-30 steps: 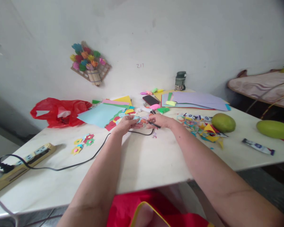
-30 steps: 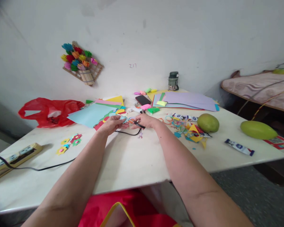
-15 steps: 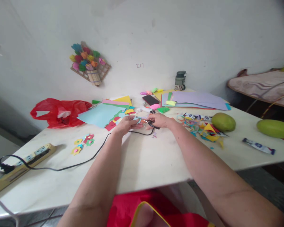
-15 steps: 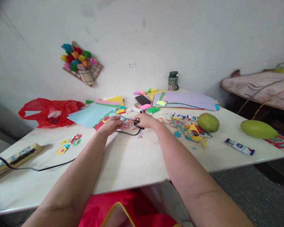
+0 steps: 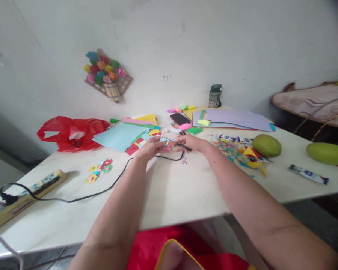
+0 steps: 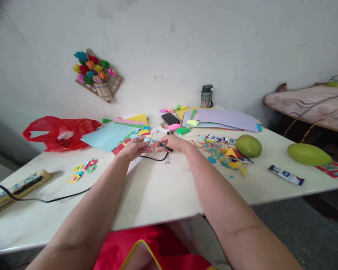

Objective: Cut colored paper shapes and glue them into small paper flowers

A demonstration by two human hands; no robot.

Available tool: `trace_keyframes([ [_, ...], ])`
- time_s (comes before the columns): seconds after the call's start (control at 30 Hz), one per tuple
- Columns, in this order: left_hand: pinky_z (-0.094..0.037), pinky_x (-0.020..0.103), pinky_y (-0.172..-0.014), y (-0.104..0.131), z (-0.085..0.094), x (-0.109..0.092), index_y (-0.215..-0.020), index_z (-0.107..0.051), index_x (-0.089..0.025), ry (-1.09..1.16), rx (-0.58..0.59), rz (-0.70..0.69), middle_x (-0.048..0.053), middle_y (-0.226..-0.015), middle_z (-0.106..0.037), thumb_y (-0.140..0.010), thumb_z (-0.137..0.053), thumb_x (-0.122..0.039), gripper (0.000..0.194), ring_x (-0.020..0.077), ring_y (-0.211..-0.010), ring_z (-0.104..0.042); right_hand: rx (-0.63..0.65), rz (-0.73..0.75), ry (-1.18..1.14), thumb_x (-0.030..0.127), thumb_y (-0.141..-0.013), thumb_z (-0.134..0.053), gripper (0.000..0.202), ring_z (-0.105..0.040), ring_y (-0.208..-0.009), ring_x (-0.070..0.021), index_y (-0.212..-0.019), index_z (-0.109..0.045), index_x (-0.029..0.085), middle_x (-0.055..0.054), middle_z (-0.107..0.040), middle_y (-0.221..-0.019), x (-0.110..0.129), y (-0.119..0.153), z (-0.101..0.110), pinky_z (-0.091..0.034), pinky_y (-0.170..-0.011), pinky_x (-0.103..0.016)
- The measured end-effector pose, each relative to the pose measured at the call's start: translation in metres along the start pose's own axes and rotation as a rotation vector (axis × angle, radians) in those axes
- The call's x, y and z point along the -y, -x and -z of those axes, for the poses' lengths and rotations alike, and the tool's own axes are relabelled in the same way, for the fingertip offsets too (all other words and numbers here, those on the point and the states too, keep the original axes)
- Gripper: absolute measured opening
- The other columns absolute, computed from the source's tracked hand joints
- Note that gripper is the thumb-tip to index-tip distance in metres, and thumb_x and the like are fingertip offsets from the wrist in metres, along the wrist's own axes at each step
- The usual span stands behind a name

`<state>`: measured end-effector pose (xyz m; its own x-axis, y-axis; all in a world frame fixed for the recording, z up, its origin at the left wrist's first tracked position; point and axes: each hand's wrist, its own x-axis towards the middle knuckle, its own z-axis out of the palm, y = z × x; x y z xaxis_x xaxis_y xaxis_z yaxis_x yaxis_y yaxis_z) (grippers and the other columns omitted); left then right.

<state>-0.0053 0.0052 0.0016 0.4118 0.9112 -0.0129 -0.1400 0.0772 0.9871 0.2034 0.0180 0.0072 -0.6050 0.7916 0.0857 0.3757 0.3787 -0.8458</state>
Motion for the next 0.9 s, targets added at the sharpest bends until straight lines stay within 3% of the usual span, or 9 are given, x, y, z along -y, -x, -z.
trace_keyframes([
  [0.37, -0.055, 0.032, -0.070, -0.0014, -0.0002, 0.0018, -0.078, -0.057, -0.011, 0.029, 0.002, 0.005, 0.010, -0.073, -0.069, -0.073, -0.064, -0.018, 0.012, 0.0189, -0.066, -0.068, 0.033, -0.014, -0.153, 0.038, -0.061, -0.071, 0.036, -0.039, -0.046, -0.0045, -0.086, -0.065, 0.013, 0.005, -0.046, -0.056, 0.0025, 0.0019, -0.0026, -0.034, -0.041, -0.018],
  [0.67, -0.053, 0.025, -0.065, -0.0016, 0.0000, -0.0001, -0.066, -0.057, -0.010, 0.006, -0.058, -0.018, 0.005, -0.065, -0.066, -0.068, -0.069, -0.019, 0.015, 0.0118, -0.054, -0.063, 0.008, -0.038, -0.122, 0.037, -0.062, -0.070, 0.034, -0.039, -0.042, -0.0040, -0.084, -0.064, 0.012, 0.005, -0.046, -0.055, 0.0018, 0.0020, -0.0028, -0.034, -0.040, -0.018],
  [0.9, -0.053, 0.026, -0.066, 0.0002, 0.0002, -0.0019, -0.068, -0.054, -0.012, 0.016, -0.072, -0.012, 0.005, -0.064, -0.066, -0.067, -0.069, -0.020, 0.017, 0.0147, -0.059, -0.066, 0.014, -0.033, -0.114, 0.039, -0.063, -0.069, 0.033, -0.039, -0.043, -0.0034, -0.080, -0.063, 0.012, 0.005, -0.045, -0.056, 0.0018, 0.0020, -0.0024, -0.034, -0.041, -0.018],
])
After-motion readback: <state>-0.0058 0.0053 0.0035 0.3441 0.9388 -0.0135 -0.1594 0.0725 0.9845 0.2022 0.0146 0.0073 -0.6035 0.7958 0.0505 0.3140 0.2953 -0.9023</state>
